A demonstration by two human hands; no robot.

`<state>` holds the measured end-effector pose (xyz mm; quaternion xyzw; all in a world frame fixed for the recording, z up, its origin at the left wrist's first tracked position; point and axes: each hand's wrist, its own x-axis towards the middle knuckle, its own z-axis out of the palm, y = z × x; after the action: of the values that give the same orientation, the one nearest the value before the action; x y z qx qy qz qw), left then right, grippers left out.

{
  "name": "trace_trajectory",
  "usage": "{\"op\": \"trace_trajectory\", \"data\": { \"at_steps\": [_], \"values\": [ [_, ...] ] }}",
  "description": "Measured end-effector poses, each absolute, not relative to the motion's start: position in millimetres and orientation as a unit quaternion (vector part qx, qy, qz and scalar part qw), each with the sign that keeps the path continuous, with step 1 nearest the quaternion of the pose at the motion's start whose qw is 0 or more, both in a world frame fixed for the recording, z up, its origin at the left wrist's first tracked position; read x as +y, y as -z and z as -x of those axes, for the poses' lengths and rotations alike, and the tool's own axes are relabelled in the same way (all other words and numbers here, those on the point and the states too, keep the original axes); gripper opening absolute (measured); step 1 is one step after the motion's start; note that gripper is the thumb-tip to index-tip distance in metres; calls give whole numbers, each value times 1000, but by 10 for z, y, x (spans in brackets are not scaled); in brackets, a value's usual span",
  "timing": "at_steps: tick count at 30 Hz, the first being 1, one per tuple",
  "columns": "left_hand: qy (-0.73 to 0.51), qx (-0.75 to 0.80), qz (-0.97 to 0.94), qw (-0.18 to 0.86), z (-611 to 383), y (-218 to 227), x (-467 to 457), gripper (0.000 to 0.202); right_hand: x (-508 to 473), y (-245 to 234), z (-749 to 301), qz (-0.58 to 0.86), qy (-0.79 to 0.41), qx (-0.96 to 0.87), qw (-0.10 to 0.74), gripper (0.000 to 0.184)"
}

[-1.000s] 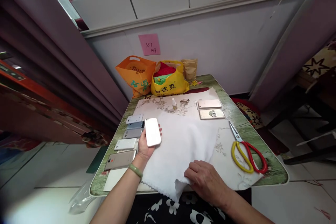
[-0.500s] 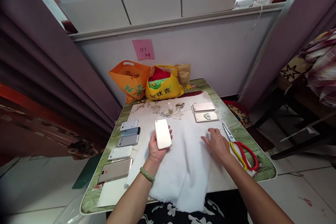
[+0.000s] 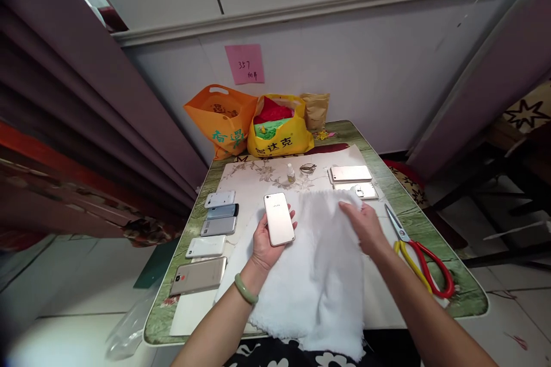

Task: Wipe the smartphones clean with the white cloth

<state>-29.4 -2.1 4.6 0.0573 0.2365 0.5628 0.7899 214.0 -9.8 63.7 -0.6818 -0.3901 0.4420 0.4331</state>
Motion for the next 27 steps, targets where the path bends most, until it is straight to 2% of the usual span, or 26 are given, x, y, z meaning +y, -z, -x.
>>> {"op": "trace_trajectory", "data": {
  "at_steps": [2, 3, 5, 6, 8, 11, 14, 16, 19, 24, 27],
  "values": [
    [-560, 235, -45, 793, 299, -28, -20, 46, -130, -673, -1717, 605, -513, -397, 462, 42],
    [-557, 235, -37, 796, 305, -21, -27, 43, -141, -681, -1524, 556, -544, -440, 449, 41],
    [-538, 231, -30, 810, 320, -18, -55, 40, -141, -673, -1242, 476, -573, -556, 369, 38],
    [-527, 228, -30, 818, 328, -23, -73, 41, -132, -656, -1164, 463, -559, -586, 361, 39],
    [-513, 225, -28, 828, 343, -41, -110, 43, -115, -599, -1122, 479, -463, -642, 379, 39],
    [-525, 237, 0, 818, 362, -40, -145, 39, -164, -454, -1182, 493, -243, -727, 412, 35],
    [-568, 264, 22, 779, 377, 36, -156, 32, -309, -271, -1164, 362, -154, -861, 322, 40],
    [-589, 282, 19, 757, 379, 100, -153, 30, -358, -164, -1084, 289, -136, -916, 243, 56],
    [-581, 289, 10, 761, 357, 131, -122, 34, -228, -53, -959, 316, -111, -922, 193, 80],
    [-531, 248, 7, 810, 308, 3, -50, 40, 139, 68, -945, 462, -50, -865, 191, 83],
    [-541, 253, 9, 802, 313, -18, -42, 39, 35, 115, -1037, 475, -16, -859, 192, 86]
  ]
}}
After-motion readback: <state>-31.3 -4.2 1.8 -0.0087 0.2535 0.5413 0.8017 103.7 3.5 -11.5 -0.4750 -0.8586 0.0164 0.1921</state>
